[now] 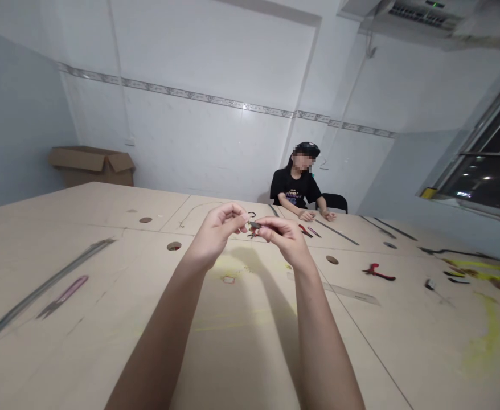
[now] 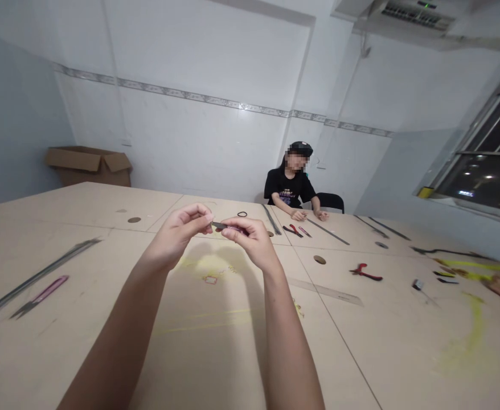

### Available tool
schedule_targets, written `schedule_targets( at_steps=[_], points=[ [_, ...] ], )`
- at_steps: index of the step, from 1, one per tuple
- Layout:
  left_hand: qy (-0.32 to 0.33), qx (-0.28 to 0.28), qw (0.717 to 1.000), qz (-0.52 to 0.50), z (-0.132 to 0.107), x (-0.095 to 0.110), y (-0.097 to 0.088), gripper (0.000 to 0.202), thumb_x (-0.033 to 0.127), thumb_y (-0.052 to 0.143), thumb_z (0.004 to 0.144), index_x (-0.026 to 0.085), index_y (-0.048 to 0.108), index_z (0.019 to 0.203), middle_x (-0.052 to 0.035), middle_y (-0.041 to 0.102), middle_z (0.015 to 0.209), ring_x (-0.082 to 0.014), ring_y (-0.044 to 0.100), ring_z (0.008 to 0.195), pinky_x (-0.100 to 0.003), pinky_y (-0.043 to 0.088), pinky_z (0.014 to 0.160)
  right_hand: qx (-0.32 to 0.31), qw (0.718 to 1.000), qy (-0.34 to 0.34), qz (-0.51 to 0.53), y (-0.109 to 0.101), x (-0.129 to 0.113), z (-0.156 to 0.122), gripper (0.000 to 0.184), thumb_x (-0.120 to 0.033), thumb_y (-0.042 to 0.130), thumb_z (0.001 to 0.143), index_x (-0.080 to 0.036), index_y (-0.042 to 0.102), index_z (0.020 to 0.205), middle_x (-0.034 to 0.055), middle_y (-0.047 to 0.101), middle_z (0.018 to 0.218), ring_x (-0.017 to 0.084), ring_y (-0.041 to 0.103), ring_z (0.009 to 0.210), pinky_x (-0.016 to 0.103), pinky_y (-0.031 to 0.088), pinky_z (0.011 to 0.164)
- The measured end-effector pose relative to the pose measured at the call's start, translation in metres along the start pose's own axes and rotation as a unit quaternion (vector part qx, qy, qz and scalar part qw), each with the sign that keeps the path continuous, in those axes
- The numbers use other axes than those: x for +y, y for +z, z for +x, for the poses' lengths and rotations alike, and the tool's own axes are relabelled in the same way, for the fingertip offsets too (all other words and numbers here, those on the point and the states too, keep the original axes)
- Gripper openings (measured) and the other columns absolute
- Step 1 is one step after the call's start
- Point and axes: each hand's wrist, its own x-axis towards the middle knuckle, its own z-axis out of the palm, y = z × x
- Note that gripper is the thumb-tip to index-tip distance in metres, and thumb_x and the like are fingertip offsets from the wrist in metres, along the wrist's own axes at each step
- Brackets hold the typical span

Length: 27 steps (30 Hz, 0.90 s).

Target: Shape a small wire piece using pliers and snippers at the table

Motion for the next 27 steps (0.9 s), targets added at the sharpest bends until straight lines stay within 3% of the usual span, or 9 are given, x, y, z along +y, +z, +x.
schedule_targets(
  at_steps=[8, 27],
  points=[
    [-0.012, -0.001, 1.000, 0.002, -0.0017, 0.0042, 0.0009, 0.016, 0.027, 0.064, 0.084, 0.017, 0.057, 0.073, 0.0021, 0.057, 0.068, -0.0100, 0.051, 0.067, -0.023, 0.040, 0.068, -0.025, 1.000, 0.009, 0.004, -0.0005, -0.0020, 0.0000, 0.019, -0.037, 0.074, 0.081, -0.023, 0.076, 0.094, 0.0051, 0.073, 0.093, 0.020, 0.065, 0.088, 0.034, 0.049, 0.082],
    [-0.008, -0.001, 0.999, 0.034, 0.0035, -0.0008, -0.0023, 0.015, 0.029, 0.066, 0.082, 0.018, 0.057, 0.075, 0.0025, 0.056, 0.068, -0.0111, 0.052, 0.067, -0.024, 0.038, 0.066, -0.019, 0.999, 0.042, 0.006, -0.0041, -0.0016, 0.0013, 0.026, -0.040, 0.075, 0.077, -0.022, 0.073, 0.094, 0.0047, 0.069, 0.090, 0.018, 0.062, 0.083, 0.032, 0.048, 0.076]
  ],
)
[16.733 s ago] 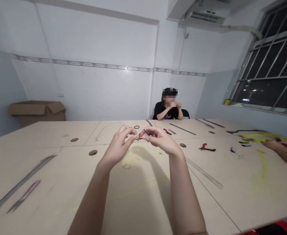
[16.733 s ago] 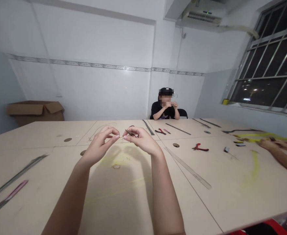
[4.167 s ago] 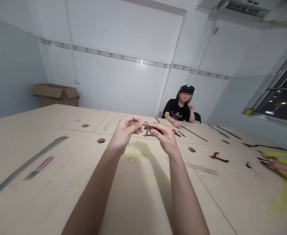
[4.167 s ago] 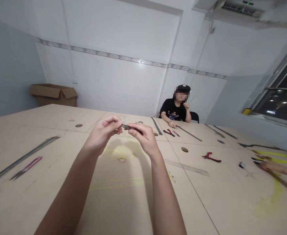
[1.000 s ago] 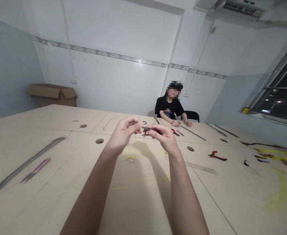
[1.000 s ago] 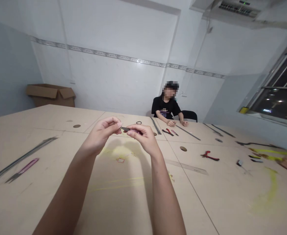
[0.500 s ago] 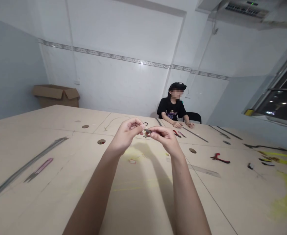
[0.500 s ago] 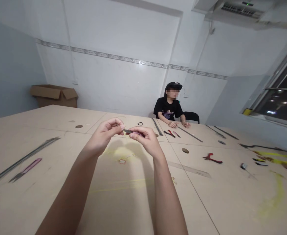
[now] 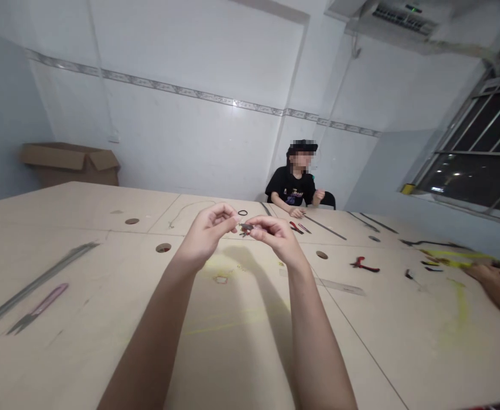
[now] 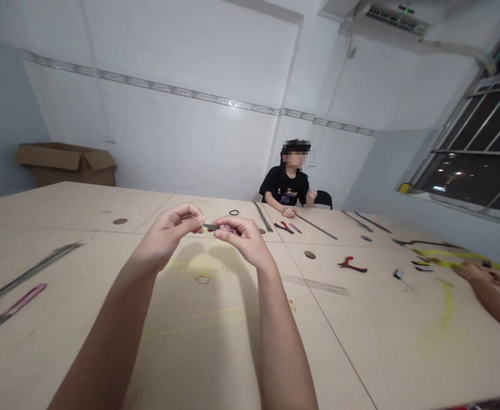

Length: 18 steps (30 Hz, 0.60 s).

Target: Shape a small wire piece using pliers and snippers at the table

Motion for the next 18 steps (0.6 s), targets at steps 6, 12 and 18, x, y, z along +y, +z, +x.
schedule_targets(
  at_steps=[6, 12, 18],
  points=[
    [-0.001, 0.000, 1.000, -0.001, 0.0022, -0.0029, -0.0011, 0.016, 0.031, 0.067, 0.081, 0.018, 0.058, 0.075, 0.0030, 0.055, 0.067, -0.0111, 0.052, 0.067, -0.024, 0.038, 0.068, 0.001, 1.000, 0.003, -0.010, -0.0002, 0.0003, 0.0008, 0.027, -0.043, 0.074, 0.077, -0.021, 0.071, 0.094, 0.0030, 0.064, 0.084, 0.016, 0.056, 0.075, 0.029, 0.045, 0.070],
    [0.012, -0.003, 1.000, 0.001, 0.0032, -0.0072, -0.0025, 0.017, 0.032, 0.067, 0.080, 0.018, 0.058, 0.076, 0.0026, 0.056, 0.068, -0.0116, 0.052, 0.068, -0.025, 0.039, 0.069, 0.002, 0.999, -0.009, -0.045, -0.0008, 0.0038, -0.0003, 0.027, -0.043, 0.072, 0.080, -0.021, 0.068, 0.095, 0.0004, 0.058, 0.076, 0.013, 0.050, 0.068, 0.026, 0.040, 0.063],
    [0.000, 0.000, 1.000, 0.007, 0.0001, -0.0032, -0.0021, 0.015, 0.031, 0.066, 0.080, 0.019, 0.060, 0.075, 0.0024, 0.055, 0.068, -0.0117, 0.053, 0.068, -0.025, 0.039, 0.069, -0.021, 0.998, -0.013, -0.056, -0.0007, 0.0000, -0.0009, 0.023, -0.042, 0.069, 0.084, -0.020, 0.067, 0.092, 0.0025, 0.063, 0.083, 0.014, 0.054, 0.072, 0.027, 0.041, 0.068]
  ],
)
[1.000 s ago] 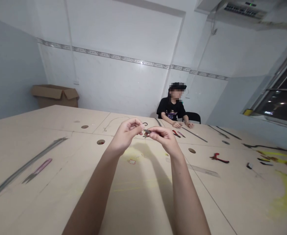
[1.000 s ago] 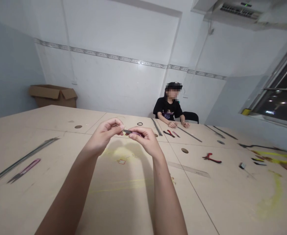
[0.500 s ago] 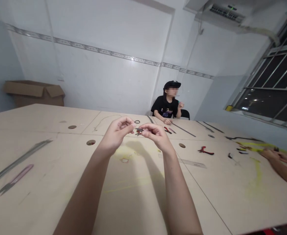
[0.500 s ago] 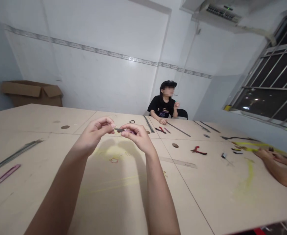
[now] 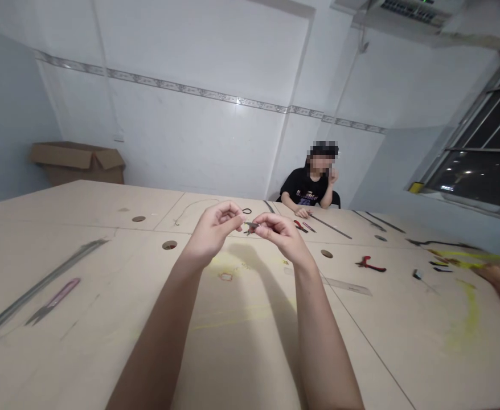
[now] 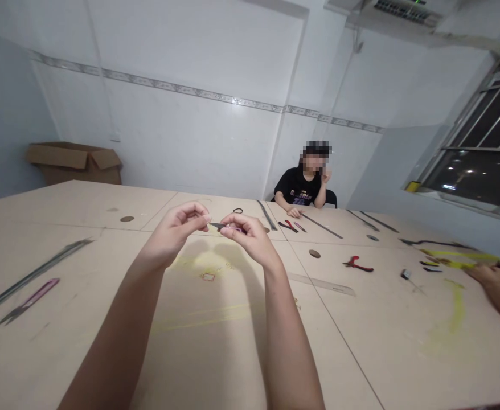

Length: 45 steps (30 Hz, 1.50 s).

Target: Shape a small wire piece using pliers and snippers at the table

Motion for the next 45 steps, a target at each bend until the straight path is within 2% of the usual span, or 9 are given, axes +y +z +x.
schedule_targets(
  at_steps=[6, 12, 23, 30, 45],
  points=[
    [-0.021, 0.000, 1.000, -0.009, 0.000, 0.001, 0.000, 0.012, 0.027, 0.067, 0.078, 0.018, 0.061, 0.073, 0.0022, 0.057, 0.063, -0.0121, 0.054, 0.065, -0.026, 0.041, 0.069, -0.007, 1.000, 0.006, -0.023, -0.003, -0.003, -0.001, 0.024, -0.042, 0.070, 0.083, -0.020, 0.067, 0.093, 0.0013, 0.060, 0.080, 0.013, 0.049, 0.069, 0.026, 0.037, 0.063],
    [-0.028, -0.012, 0.999, -0.015, 0.000, 0.001, 0.002, 0.008, 0.022, 0.063, 0.079, 0.018, 0.062, 0.072, 0.0026, 0.058, 0.063, -0.0114, 0.054, 0.066, -0.025, 0.041, 0.070, -0.013, 1.000, 0.003, -0.024, -0.006, -0.007, -0.003, 0.023, -0.039, 0.069, 0.084, -0.020, 0.068, 0.095, 0.0026, 0.062, 0.085, 0.014, 0.052, 0.073, 0.027, 0.038, 0.066],
    [-0.064, -0.020, 0.998, -0.022, 0.004, -0.005, 0.006, 0.013, 0.023, 0.064, 0.080, 0.017, 0.062, 0.069, 0.0027, 0.057, 0.059, -0.0102, 0.053, 0.063, -0.025, 0.040, 0.070, -0.008, 0.999, 0.003, -0.034, -0.009, -0.014, -0.005, 0.021, -0.038, 0.070, 0.082, -0.019, 0.070, 0.091, 0.0027, 0.064, 0.083, 0.015, 0.052, 0.073, 0.027, 0.037, 0.066],
    [-0.062, -0.018, 0.997, -0.043, 0.006, -0.010, 0.005, 0.016, 0.027, 0.065, 0.079, 0.017, 0.062, 0.067, 0.0016, 0.058, 0.060, -0.0109, 0.053, 0.063, -0.025, 0.041, 0.069, 0.012, 0.997, 0.012, -0.071, -0.013, -0.013, -0.006, 0.024, -0.039, 0.072, 0.080, -0.018, 0.071, 0.092, 0.0026, 0.064, 0.081, 0.014, 0.050, 0.070, 0.026, 0.035, 0.062],
    [-0.067, -0.022, 0.997, -0.031, 0.005, -0.010, 0.006, 0.014, 0.026, 0.064, 0.079, 0.017, 0.062, 0.068, 0.0014, 0.058, 0.060, -0.0117, 0.053, 0.062, -0.026, 0.040, 0.068, -0.005, 0.994, -0.015, -0.109, -0.014, -0.013, -0.007, 0.022, -0.040, 0.068, 0.085, -0.019, 0.072, 0.090, 0.0021, 0.065, 0.079, 0.014, 0.050, 0.067, 0.027, 0.034, 0.060]
  ],
)
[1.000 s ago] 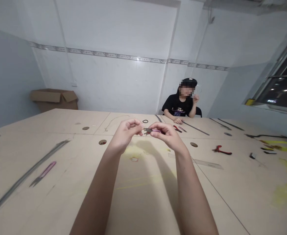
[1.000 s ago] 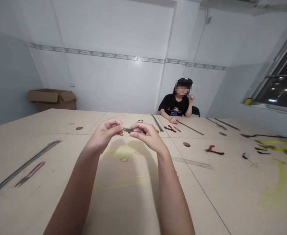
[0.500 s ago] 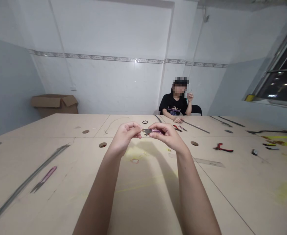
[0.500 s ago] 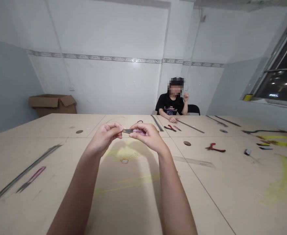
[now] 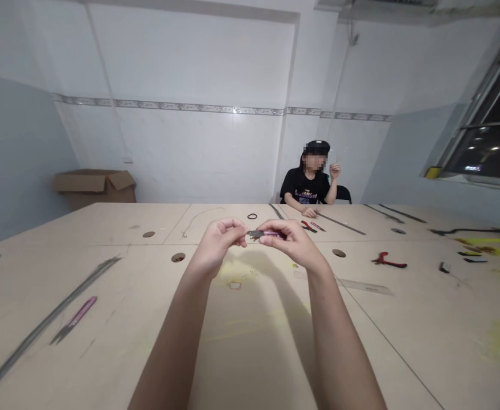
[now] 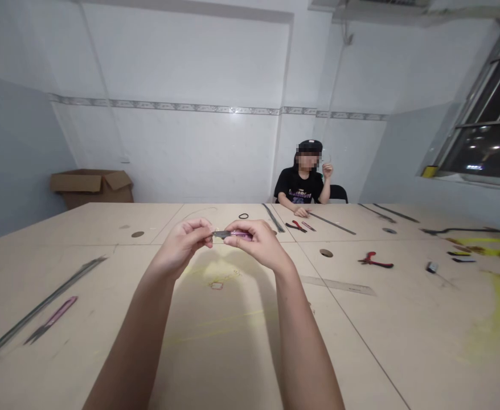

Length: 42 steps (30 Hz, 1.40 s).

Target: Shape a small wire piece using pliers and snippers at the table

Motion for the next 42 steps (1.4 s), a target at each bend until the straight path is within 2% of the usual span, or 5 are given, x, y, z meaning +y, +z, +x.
schedule_targets(
  at_steps=[14, 20, 25, 31, 42],
  points=[
    [0.006, -0.006, 1.000, 0.019, 0.000, -0.001, -0.001, 0.013, 0.028, 0.065, 0.080, 0.018, 0.062, 0.071, 0.0035, 0.056, 0.058, -0.0114, 0.052, 0.062, -0.026, 0.038, 0.069, -0.001, 0.999, 0.002, 0.051, -0.001, -0.006, 0.001, 0.026, -0.043, 0.071, 0.080, -0.017, 0.072, 0.084, 0.0033, 0.066, 0.080, 0.014, 0.053, 0.070, 0.026, 0.037, 0.062],
    [0.020, -0.006, 0.998, 0.063, -0.005, 0.005, 0.001, 0.013, 0.029, 0.064, 0.083, 0.019, 0.062, 0.075, 0.0032, 0.058, 0.061, -0.0120, 0.053, 0.067, -0.027, 0.037, 0.073, -0.002, 0.998, 0.001, 0.066, 0.000, -0.006, 0.000, 0.025, -0.041, 0.073, 0.080, -0.017, 0.072, 0.085, 0.0035, 0.068, 0.081, 0.014, 0.055, 0.071, 0.026, 0.040, 0.064],
    [0.035, -0.018, 0.997, 0.072, -0.009, 0.012, 0.001, 0.014, 0.029, 0.065, 0.084, 0.018, 0.063, 0.076, 0.0032, 0.058, 0.063, -0.0104, 0.054, 0.067, -0.024, 0.038, 0.072, -0.003, 0.998, -0.009, 0.069, -0.001, -0.007, 0.000, 0.026, -0.042, 0.073, 0.079, -0.017, 0.071, 0.084, 0.0035, 0.067, 0.081, 0.013, 0.053, 0.067, 0.025, 0.041, 0.062],
    [0.044, -0.030, 0.996, 0.065, -0.007, 0.010, 0.001, 0.013, 0.026, 0.066, 0.084, 0.017, 0.063, 0.075, 0.0033, 0.058, 0.065, -0.0093, 0.055, 0.067, -0.022, 0.040, 0.071, -0.014, 0.998, 0.000, 0.067, -0.001, -0.002, 0.000, 0.027, -0.043, 0.074, 0.079, -0.016, 0.071, 0.085, 0.0031, 0.063, 0.078, 0.012, 0.049, 0.066, 0.024, 0.036, 0.059],
    [0.049, -0.040, 0.994, 0.088, -0.010, 0.013, 0.000, 0.015, 0.026, 0.065, 0.085, 0.016, 0.060, 0.075, 0.0022, 0.055, 0.070, -0.0092, 0.050, 0.068, -0.023, 0.037, 0.066, -0.020, 0.997, 0.001, 0.078, -0.001, -0.001, -0.001, 0.028, -0.043, 0.075, 0.077, -0.016, 0.070, 0.083, 0.0036, 0.063, 0.079, 0.013, 0.051, 0.068, 0.024, 0.038, 0.061]
  ],
)
